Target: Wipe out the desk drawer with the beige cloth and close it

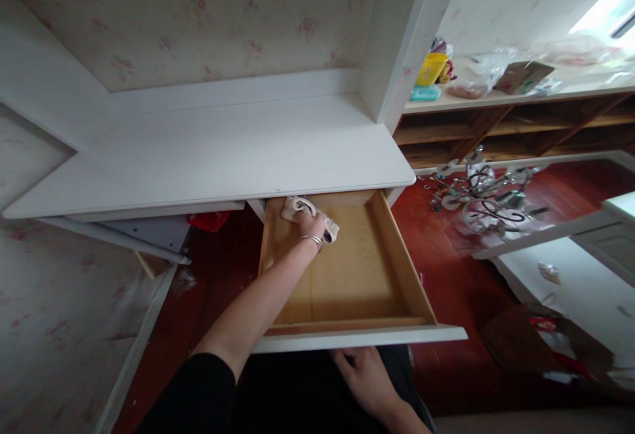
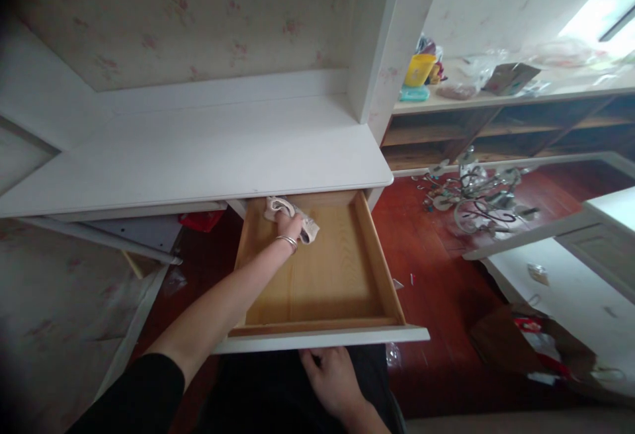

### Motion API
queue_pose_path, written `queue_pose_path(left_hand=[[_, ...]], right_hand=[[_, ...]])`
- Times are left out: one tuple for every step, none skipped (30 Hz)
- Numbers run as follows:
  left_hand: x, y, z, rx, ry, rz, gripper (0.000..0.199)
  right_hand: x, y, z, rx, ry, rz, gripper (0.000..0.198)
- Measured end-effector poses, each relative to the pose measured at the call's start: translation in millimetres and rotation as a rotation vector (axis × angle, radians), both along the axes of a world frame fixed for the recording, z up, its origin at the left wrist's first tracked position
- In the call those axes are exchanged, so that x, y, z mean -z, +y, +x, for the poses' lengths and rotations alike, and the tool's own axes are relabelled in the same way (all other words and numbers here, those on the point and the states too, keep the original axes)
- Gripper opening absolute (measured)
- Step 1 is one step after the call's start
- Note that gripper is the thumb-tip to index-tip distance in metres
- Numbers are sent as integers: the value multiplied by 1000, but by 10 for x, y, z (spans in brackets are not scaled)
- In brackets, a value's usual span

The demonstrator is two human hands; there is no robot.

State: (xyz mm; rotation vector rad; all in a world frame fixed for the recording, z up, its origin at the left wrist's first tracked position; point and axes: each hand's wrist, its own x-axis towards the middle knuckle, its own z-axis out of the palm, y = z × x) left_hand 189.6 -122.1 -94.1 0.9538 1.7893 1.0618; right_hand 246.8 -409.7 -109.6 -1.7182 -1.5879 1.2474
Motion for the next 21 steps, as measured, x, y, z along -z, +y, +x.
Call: queue_pose_path(left_hand=[[-11, -19, 103, 31, 5, -10, 30], [-18, -42, 201, 73, 15, -16, 28], [-23, -67, 291, 120, 25, -20, 26], [-23, -90, 376, 165, 33, -20, 25], [-21, -111, 454, 214, 40, -19, 25], [-17, -128, 528, 265, 48, -18, 26], [-13, -142, 596, 319, 57, -19, 28], [-8, -156, 659, 374, 67, -21, 29], [-5, -169, 717, 431, 79, -22, 30], [-3, -187, 770, 490, 90, -21, 32], [-3, -209, 818, 551, 100, -19, 35], [-6, -239, 859, 612, 108, -16, 38], [-10, -277, 893, 673, 112, -11, 42], [-16, -322, 919, 725, 110, -6, 46], [-24, -374, 936, 778, 112, 0, 51], [-35, -430, 943, 843, 129, 6, 56], [-49, -489, 939, 913, 154, 11, 60], [-67, -549, 923, 980, 184, 14, 63], [-89, -608, 893, 1045, 213, 17, 63], [-115, -667, 850, 1108, 237, 15, 62], [-145, -725, 793, 1170, 256, 15, 60]], right_hand=[[8, -4, -1, 3, 1, 3, 53], [15, -7, -2, 5, 0, 3, 52], [19, -9, -3, 10, -3, 5, 51], [21, -10, -4, 11, -7, 5, 51], [21, -11, -4, 11, -11, 7, 50], [19, -12, -4, 8, -13, 9, 49], [17, -12, -4, 3, -13, 14, 48], [16, -12, -3, -2, -11, 21, 46], [16, -11, -1, -7, -7, 27, 45], [16, -10, 1, -11, -3, 33, 43], [17, -8, 3, -13, -2, 38, 42], [18, -6, 5, -17, -3, 40, 42], [20, -4, 6, -17, -5, 39, 41], [20, -1, 6, -17, -6, 35, 41], [21, 0, 6, -15, -9, 31, 40], [21, 1, 5, -12, -13, 29, 40], [21, 1, 4, -10, -16, 27, 40], [22, 0, 4, -8, -21, 26, 40], [23, -1, 4, -9, -26, 25, 40], [24, -2, 6, -13, -32, 26, 40], [25, -4, 9, -16, -36, 27, 40]])
